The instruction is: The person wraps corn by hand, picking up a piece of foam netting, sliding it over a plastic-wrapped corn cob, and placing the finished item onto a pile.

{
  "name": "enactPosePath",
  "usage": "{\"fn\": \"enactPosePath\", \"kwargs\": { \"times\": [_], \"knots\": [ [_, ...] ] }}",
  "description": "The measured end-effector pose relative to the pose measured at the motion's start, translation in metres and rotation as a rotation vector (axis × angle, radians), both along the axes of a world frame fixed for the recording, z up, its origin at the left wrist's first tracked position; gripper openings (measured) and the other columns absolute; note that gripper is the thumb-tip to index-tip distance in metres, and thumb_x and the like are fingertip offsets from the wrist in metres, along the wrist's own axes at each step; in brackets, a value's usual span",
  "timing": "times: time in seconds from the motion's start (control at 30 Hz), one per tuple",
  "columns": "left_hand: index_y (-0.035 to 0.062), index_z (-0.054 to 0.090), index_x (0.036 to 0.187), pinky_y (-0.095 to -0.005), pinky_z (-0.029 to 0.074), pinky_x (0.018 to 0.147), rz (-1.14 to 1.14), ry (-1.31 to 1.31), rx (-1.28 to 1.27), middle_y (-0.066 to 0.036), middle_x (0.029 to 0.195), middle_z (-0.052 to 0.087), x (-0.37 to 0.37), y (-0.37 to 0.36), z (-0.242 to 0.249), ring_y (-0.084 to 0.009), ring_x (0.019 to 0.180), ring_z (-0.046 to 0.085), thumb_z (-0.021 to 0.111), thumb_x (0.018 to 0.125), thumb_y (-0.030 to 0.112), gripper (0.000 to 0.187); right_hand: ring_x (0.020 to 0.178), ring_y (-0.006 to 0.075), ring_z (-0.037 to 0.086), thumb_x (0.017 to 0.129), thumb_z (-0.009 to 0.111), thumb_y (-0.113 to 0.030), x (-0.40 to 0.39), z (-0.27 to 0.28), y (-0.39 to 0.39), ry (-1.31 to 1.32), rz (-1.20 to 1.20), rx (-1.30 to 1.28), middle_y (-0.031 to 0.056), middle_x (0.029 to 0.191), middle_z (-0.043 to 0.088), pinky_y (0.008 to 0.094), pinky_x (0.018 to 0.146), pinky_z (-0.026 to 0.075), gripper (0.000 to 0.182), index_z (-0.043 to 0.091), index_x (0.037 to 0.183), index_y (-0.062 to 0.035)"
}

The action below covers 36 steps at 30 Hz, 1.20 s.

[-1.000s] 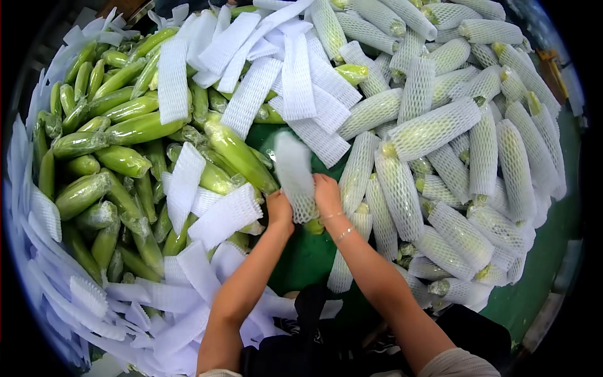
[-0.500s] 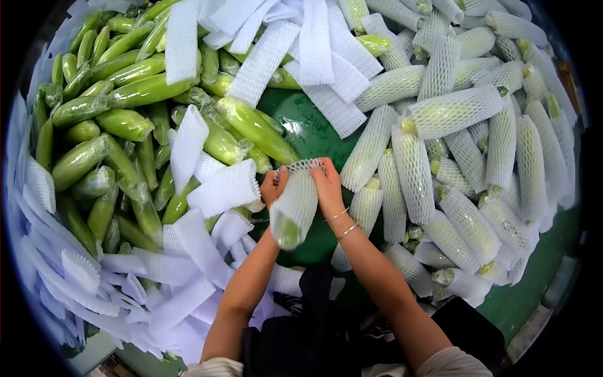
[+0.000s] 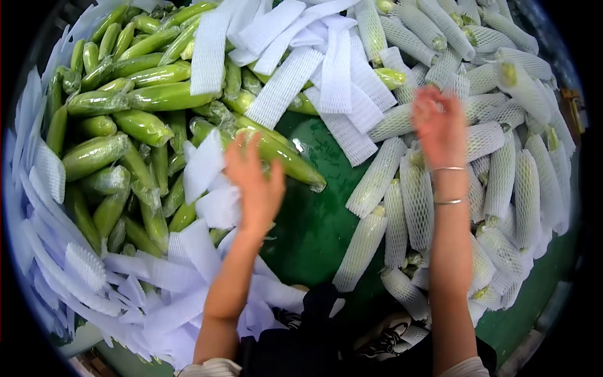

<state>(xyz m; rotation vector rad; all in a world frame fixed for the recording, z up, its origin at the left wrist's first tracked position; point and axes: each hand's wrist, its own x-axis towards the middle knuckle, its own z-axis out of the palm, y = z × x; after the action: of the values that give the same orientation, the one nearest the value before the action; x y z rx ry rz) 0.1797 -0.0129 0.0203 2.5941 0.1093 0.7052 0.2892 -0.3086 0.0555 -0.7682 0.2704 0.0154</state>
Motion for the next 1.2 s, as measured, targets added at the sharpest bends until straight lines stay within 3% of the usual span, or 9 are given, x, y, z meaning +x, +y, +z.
{"fn": "enactPosePath", "kwargs": {
  "times": [0.1,0.27,0.37,0.43,0.5,0.7,1.1,1.13,1.2],
  "knots": [
    [0.0129,0.051,0.131,-0.0518,0.026,0.106,0.227,0.045,0.361,-0.024,0.14,0.037,-0.03,0.074,-0.007,-0.0418,0.127,0.036,0.066,0.079,0.019,0.054,0.08,0.0218,0.06,0.08,0.068,-0.025,0.021,-0.036,0.094,-0.165,0.058,-0.886,0.0129,0.095,0.06,0.034,0.07,0.05,0.043,0.049,0.109,0.0001],
    [0.0083,0.043,0.136,-0.0497,0.029,0.104,0.445,0.288,0.424,-0.023,0.14,0.039,-0.065,0.142,-0.025,-0.0399,0.126,0.04,0.057,0.089,0.021,0.051,0.097,0.0426,0.052,0.074,0.071,-0.02,0.137,-0.052,0.144,-0.115,-0.343,-1.775,0.0273,0.101,0.053,0.0456,0.088,0.043,0.061,0.039,0.118,0.0077],
    [-0.0004,0.047,0.13,-0.0424,0.04,0.096,0.358,0.196,0.307,-0.022,0.133,0.048,-0.058,0.137,-0.009,-0.0342,0.121,0.047,0.057,0.089,0.016,0.045,0.083,0.0424,0.057,0.074,0.072,-0.019,0.181,-0.075,0.125,-0.288,-0.105,-1.627,0.0208,0.087,0.058,0.0487,0.082,0.047,0.057,0.042,0.115,0.0069],
    [-0.0036,0.057,0.116,-0.034,0.047,0.082,0.247,0.301,-0.251,-0.02,0.111,0.062,-0.051,0.121,0.018,-0.0265,0.102,0.061,0.056,0.09,0.011,0.03,0.075,0.0343,0.062,0.075,0.071,-0.017,0.162,-0.045,0.106,-0.451,-0.157,-1.619,0.0138,0.081,0.062,0.0443,0.076,0.051,0.054,0.044,0.116,0.0059],
    [-0.0021,0.064,0.097,-0.0239,0.048,0.068,0.17,0.243,-0.638,-0.005,0.079,0.066,-0.053,0.098,0.03,-0.0103,0.071,0.059,0.055,0.091,0.011,0.017,0.077,0.0221,0.063,0.078,0.063,-0.009,0.119,-0.024,0.093,-0.226,0.081,-0.947,0.009,0.085,0.063,0.0344,0.075,0.052,0.042,0.049,0.115,0.0033],
    [0.0041,0.044,0.134,-0.0273,0.044,0.09,-0.324,0.353,-1.341,-0.009,0.122,0.055,-0.013,-0.009,-0.009,-0.0153,0.106,0.054,0.05,0.096,0.012,0.039,0.089,0.0139,0.057,0.077,0.048,0.003,-0.065,-0.068,0.117,0.086,0.399,0.083,0.0044,0.098,0.059,0.0287,0.079,0.049,0.033,0.054,0.11,-0.0012],
    [0.0069,0.051,0.123,-0.0381,0.039,0.103,-0.05,0.279,-2.112,-0.01,0.124,0.055,-0.06,-0.05,-0.058,-0.0225,0.115,0.052,0.053,0.094,0.024,0.034,0.087,0.0063,0.054,0.091,0.057,-0.014,-0.132,-0.088,0.127,-0.023,0.467,-0.473,0.0007,0.094,0.064,0.0215,0.076,0.044,0.024,0.062,0.105,0.0053],
    [0.0056,0.053,0.121,-0.0379,0.04,0.1,-0.345,0.356,-1.363,-0.009,0.12,0.057,-0.054,-0.042,-0.06,-0.0227,0.113,0.053,0.055,0.093,0.024,0.034,0.087,0.006,0.054,0.091,0.056,-0.016,-0.126,-0.094,0.126,0.024,0.511,-0.531,0.0009,0.094,0.064,0.0216,0.077,0.044,0.026,0.062,0.106,0.0049],
    [0.0037,0.056,0.116,-0.036,0.04,0.095,-0.203,0.545,-1.579,-0.008,0.115,0.059,-0.038,-0.035,-0.052,-0.0202,0.106,0.055,0.057,0.092,0.023,0.031,0.085,0.0077,0.055,0.091,0.053,-0.018,-0.13,-0.137,0.132,0.085,0.455,-0.356,0.0032,0.093,0.065,0.023,0.078,0.044,0.03,0.06,0.109,0.0043]
  ]
}}
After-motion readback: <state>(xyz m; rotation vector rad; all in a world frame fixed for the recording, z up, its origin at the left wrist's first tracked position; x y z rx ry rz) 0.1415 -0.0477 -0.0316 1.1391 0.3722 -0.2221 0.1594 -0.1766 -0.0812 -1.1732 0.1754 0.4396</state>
